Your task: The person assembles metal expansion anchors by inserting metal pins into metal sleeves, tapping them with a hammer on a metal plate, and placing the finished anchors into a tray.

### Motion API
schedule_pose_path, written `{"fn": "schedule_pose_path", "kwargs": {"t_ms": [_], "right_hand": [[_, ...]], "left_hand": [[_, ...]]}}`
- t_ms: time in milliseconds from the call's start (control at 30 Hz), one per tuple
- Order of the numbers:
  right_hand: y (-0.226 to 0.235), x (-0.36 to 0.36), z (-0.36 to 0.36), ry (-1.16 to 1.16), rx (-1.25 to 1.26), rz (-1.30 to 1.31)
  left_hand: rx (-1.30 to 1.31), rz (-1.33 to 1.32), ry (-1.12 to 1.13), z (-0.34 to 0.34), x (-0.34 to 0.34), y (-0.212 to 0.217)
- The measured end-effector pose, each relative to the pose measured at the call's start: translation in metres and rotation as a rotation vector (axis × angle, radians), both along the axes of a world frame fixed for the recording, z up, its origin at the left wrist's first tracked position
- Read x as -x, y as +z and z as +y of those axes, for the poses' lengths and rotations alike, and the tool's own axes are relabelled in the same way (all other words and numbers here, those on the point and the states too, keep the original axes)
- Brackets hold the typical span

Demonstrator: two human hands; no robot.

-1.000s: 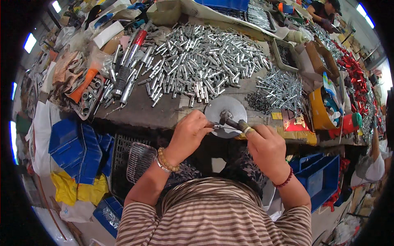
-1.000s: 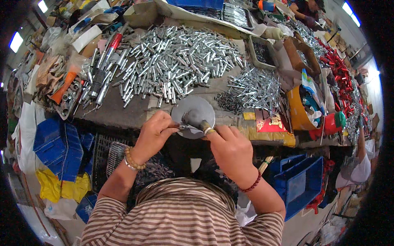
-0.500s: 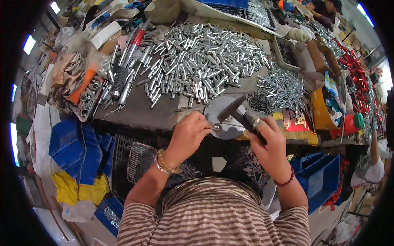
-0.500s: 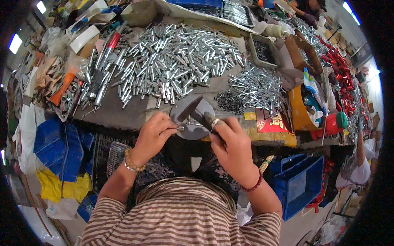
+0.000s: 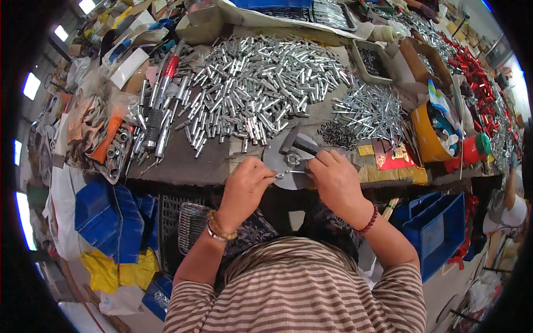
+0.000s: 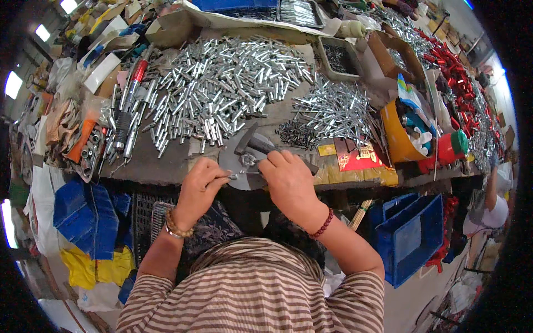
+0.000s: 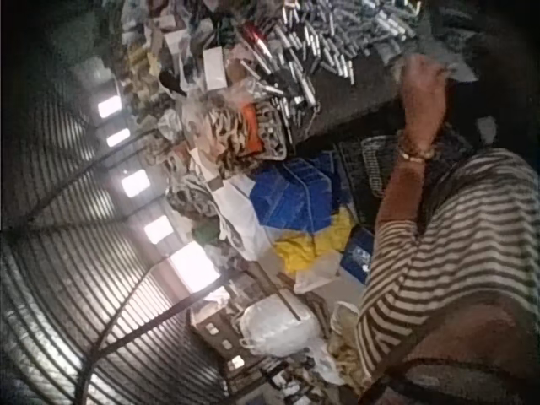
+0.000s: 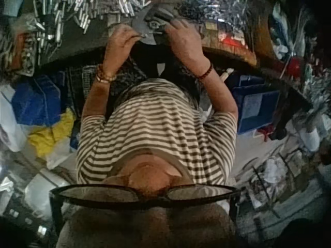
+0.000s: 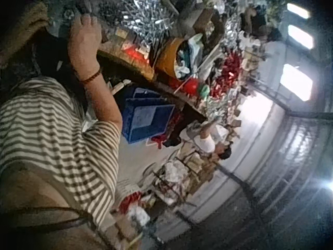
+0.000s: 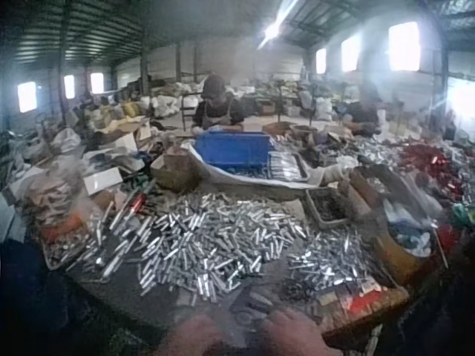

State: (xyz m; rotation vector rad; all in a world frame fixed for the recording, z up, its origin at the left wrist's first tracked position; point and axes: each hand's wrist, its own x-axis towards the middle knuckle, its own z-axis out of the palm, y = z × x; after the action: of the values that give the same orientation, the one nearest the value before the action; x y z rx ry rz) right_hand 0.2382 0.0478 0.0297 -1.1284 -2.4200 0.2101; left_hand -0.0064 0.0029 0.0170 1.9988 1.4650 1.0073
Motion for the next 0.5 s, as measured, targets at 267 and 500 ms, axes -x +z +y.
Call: {"fn": "schedule_pose_path", "kwargs": {"t_ms": [267, 500], "right_hand": [[0.0018, -0.0051, -0.0021, 0.031, -0.052, 0.003], [0.001, -0.0031, -0.0007, 0.099, -0.024, -0.009]], "left_hand": [[0.072, -0.086, 0.027, -0.0006, -0.0017, -0.0026], [0.027, -0.07, 0.026, -0.0005, -0.0047, 0.0013]]}}
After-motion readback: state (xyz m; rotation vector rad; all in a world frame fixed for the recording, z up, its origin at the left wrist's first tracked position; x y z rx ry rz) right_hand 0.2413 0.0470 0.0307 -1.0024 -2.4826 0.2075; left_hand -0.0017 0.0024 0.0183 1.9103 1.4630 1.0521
